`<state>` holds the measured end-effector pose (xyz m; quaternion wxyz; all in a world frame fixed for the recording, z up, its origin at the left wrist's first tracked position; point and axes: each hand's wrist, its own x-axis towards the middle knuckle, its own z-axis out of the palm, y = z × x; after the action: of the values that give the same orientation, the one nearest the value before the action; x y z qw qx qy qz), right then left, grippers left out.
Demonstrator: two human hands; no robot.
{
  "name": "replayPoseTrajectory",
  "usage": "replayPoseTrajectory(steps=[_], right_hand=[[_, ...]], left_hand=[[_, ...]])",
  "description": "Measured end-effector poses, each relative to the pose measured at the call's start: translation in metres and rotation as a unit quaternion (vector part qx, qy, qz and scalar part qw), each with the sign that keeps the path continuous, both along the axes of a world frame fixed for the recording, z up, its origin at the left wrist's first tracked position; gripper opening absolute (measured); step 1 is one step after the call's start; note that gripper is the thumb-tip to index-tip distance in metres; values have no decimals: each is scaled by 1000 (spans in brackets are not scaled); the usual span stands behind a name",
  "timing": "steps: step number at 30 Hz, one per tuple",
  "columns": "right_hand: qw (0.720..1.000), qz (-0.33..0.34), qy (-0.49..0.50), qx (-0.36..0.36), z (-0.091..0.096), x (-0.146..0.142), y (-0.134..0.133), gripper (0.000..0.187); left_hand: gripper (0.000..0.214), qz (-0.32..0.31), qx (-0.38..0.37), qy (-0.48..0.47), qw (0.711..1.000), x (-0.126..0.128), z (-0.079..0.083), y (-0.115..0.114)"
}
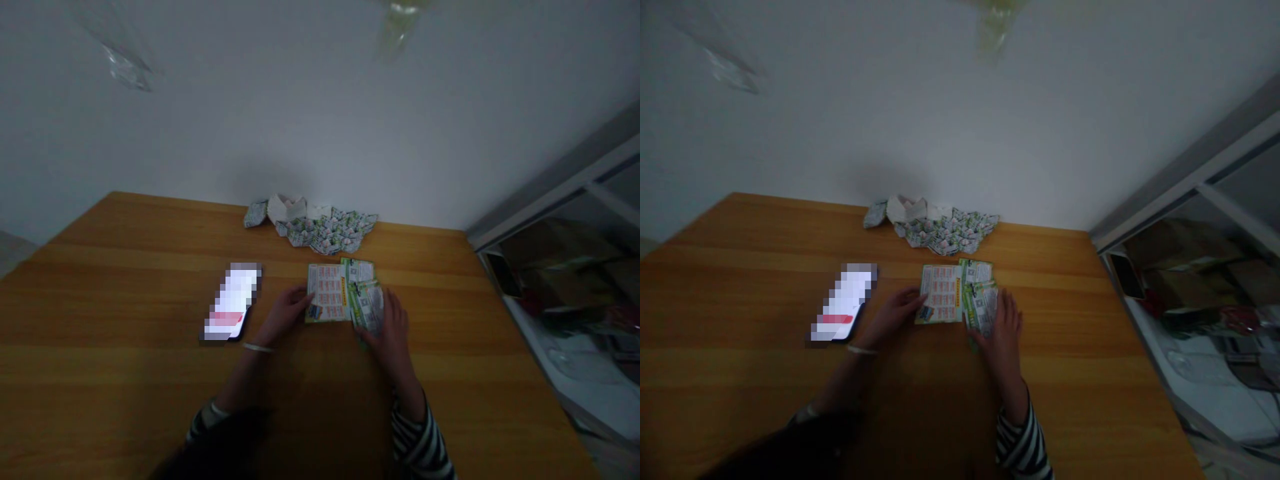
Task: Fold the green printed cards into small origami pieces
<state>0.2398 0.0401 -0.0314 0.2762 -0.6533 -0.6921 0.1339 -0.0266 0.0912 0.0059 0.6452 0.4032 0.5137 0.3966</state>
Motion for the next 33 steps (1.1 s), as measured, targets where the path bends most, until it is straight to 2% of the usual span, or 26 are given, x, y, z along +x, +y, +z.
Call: replayPoseTrajectory(steps=[2, 5, 7, 8, 11, 14, 17, 19, 21, 24, 29, 33], right_hand=[[1000, -5, -13, -1, 1, -7, -3, 95], [1000, 0, 12, 24, 17, -17, -3, 86], [997, 49, 61, 27, 32, -24, 0, 74], [992, 83, 94, 6, 39, -28, 3, 69], [956, 160, 240, -50, 50, -40, 14, 55], [930, 135, 338, -40, 47, -51, 23, 28], [922, 109, 370, -43, 40, -63, 24, 13], [925, 74, 370, -45, 37, -71, 22, 15], [931, 12, 363, -38, 33, -79, 19, 22], [941, -58, 333, -27, 27, -90, 17, 32], [948, -63, 311, -36, 22, -101, 19, 40], [941, -73, 327, -42, 23, -102, 18, 42]], left_hand=[[38, 13, 4, -5, 1000, -2, 0, 0], [36, 12, -19, -46, 999, -3, 2, -1], [35, -10, -53, -89, 995, -2, 5, -3], [35, -22, -68, -108, 992, -2, 6, -5], [35, -55, -95, -142, 984, -1, 9, -8], [37, -71, -83, -142, 984, -2, 11, -9], [40, -55, -37, -162, 985, 0, 12, -9], [46, -33, -20, -184, 982, 4, 11, -10], [51, -15, -26, -199, 979, 7, 10, -13], [49, 29, -40, -210, 976, 7, 5, -20], [52, 57, 2, -99, 993, 0, 3, -28], [47, 30, 34, -95, 994, 3, 7, -27]])
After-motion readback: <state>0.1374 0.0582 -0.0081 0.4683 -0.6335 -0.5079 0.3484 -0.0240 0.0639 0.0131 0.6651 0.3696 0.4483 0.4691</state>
